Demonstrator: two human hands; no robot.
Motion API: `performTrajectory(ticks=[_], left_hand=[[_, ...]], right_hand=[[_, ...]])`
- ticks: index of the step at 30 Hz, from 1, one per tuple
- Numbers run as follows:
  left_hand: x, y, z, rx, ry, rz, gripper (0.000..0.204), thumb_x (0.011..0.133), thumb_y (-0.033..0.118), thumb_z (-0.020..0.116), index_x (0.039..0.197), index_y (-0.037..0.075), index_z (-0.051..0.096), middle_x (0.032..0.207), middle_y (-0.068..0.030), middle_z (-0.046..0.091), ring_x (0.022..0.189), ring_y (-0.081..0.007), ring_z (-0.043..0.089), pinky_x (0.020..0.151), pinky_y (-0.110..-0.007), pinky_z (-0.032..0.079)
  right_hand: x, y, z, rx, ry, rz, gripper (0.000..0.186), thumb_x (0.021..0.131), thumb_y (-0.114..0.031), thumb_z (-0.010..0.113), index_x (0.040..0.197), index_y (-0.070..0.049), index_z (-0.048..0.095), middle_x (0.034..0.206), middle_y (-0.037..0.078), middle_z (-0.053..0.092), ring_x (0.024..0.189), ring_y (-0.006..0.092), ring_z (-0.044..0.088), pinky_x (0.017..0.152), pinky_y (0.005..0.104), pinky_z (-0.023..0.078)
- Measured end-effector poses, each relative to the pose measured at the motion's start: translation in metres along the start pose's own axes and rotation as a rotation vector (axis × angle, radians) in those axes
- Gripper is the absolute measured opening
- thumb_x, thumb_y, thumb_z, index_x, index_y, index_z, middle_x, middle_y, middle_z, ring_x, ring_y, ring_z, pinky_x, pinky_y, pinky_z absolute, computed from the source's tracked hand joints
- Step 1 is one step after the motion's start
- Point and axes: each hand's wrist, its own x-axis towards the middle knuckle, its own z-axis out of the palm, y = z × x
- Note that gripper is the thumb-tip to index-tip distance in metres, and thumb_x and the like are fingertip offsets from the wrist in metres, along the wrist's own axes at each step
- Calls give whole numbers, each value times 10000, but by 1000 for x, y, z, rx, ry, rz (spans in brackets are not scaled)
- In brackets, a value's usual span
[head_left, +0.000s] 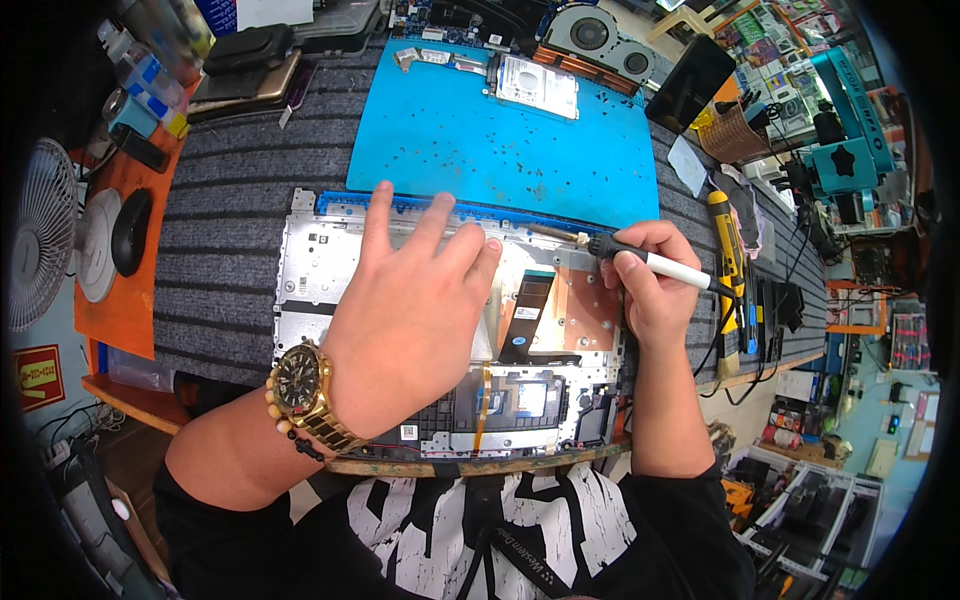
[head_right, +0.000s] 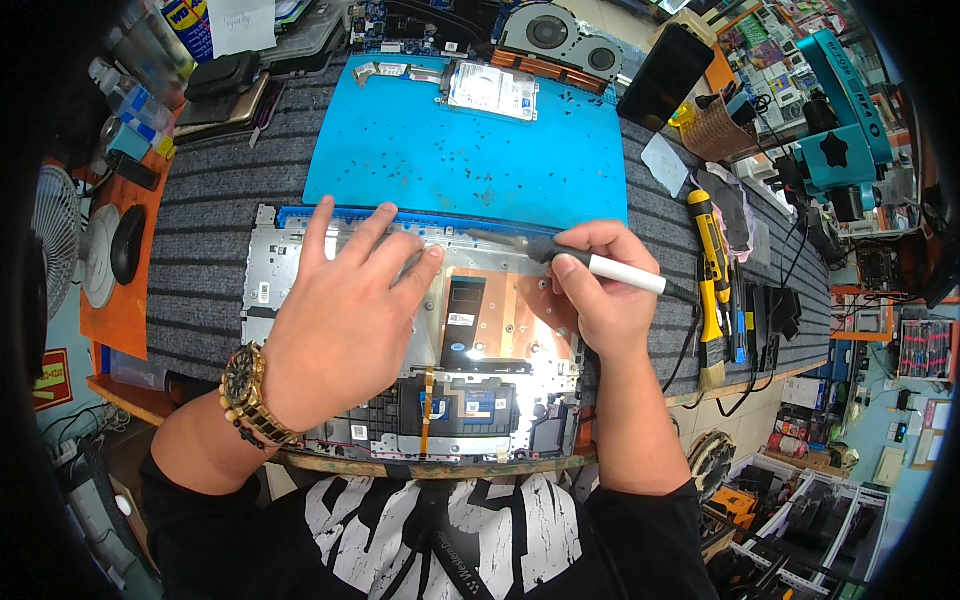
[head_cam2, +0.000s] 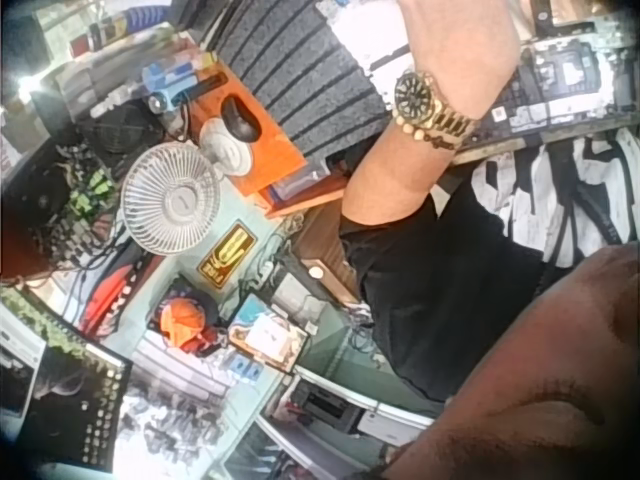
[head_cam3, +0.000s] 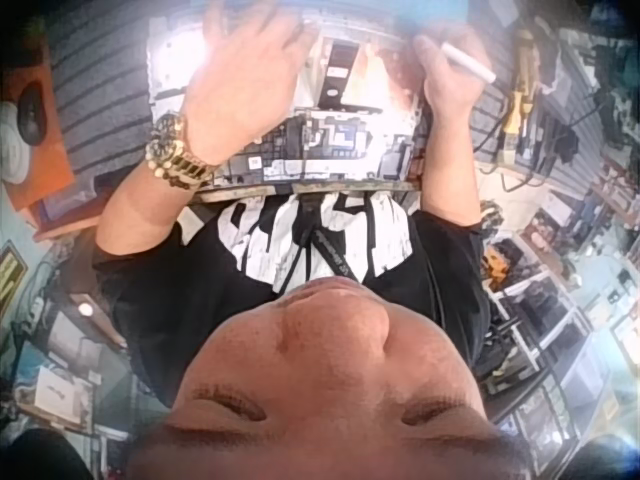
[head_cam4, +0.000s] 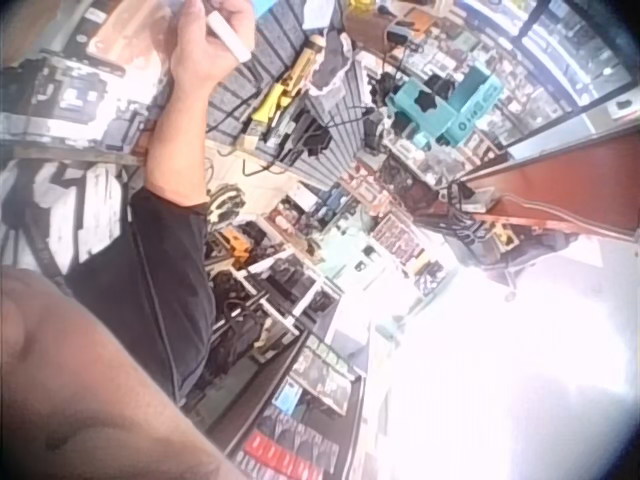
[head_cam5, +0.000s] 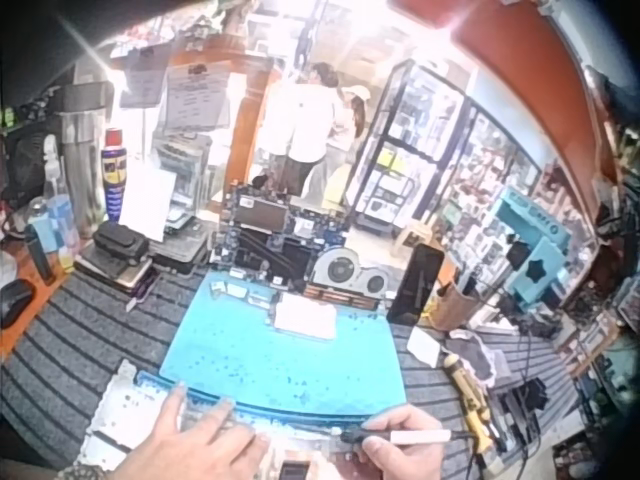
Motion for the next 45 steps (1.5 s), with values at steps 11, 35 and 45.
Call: performTrajectory(ticks=[11,35,45], left_hand=[[0,0,0,-8,2,0,466,990,94,643,1427,1,776,1372,-165,713,1498,-417,588,1291,-764,312],[1,0,-1,-8,-2,1,469,996,104,635,1432,-2,773,1365,-159,718,1496,-420,592,1295,-767,304],[1,0,-1,-10,0,1,460,994,106,638,1416,-10,778,1360,-168,721,1491,-417,597,1291,-760,316]], right_hand=[[0,-6,5,-63,-60,-3,183,1001,22,806,1157,80,729,919,66,775,730,57,664,624,230,512],[-1,-8,6,-104,-75,-38,171,994,32,811,1140,67,730,953,71,785,775,65,677,672,233,526],[-1,-8,8,-136,-85,-62,176,984,31,832,1135,55,743,972,87,807,819,80,716,711,241,562]])
